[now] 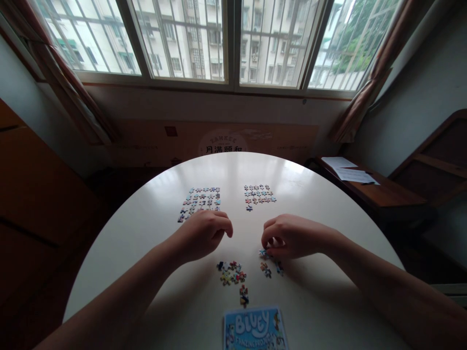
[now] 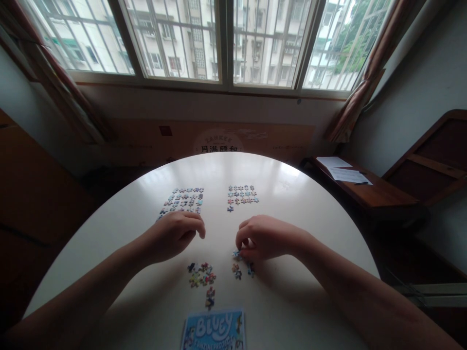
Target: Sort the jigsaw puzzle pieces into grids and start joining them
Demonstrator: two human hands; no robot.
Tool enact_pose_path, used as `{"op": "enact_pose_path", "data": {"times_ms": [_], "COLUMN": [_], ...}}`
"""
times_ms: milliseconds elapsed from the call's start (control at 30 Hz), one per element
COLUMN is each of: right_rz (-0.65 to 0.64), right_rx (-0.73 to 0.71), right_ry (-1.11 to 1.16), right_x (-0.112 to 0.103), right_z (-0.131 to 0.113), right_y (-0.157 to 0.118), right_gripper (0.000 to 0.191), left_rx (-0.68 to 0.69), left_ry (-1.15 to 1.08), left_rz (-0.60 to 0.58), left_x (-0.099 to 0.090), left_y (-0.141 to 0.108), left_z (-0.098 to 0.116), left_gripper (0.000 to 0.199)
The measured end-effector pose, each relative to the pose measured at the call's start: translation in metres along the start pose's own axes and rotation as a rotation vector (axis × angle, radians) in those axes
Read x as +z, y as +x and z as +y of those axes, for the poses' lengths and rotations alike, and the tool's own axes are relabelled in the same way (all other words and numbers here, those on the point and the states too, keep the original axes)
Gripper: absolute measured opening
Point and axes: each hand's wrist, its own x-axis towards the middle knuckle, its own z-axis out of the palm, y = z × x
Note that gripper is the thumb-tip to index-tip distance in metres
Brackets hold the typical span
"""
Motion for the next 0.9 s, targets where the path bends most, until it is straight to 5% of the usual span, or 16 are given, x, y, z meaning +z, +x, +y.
{"op": "enact_pose_path", "data": {"times_ms": [400, 667, 900], "right_rz": [0.241, 0.209, 0.309], "right_rx": [0.125, 0.079, 0.116], "right_ry": [-0.261, -0.238, -0.324], "right_x": [-0.002, 0.000, 0.014], "right_z": [0.053, 0.039, 0.048], "right_y": [-0.007, -0.008, 0.006], "right_gripper": [0.025, 0.019, 0.029], "left_rx": [0.013, 0.019, 0.013], "left_ry": [-0.008, -0.014, 0.004], "left_rz": [0.005, 0.019, 0.010], "left_x": [0.000, 0.000, 0.000], "left_y": [-0.001, -0.002, -0.001], "left_z": [0.000, 0.001, 0.001], "left_gripper": [0.035, 0.036, 0.035]}}
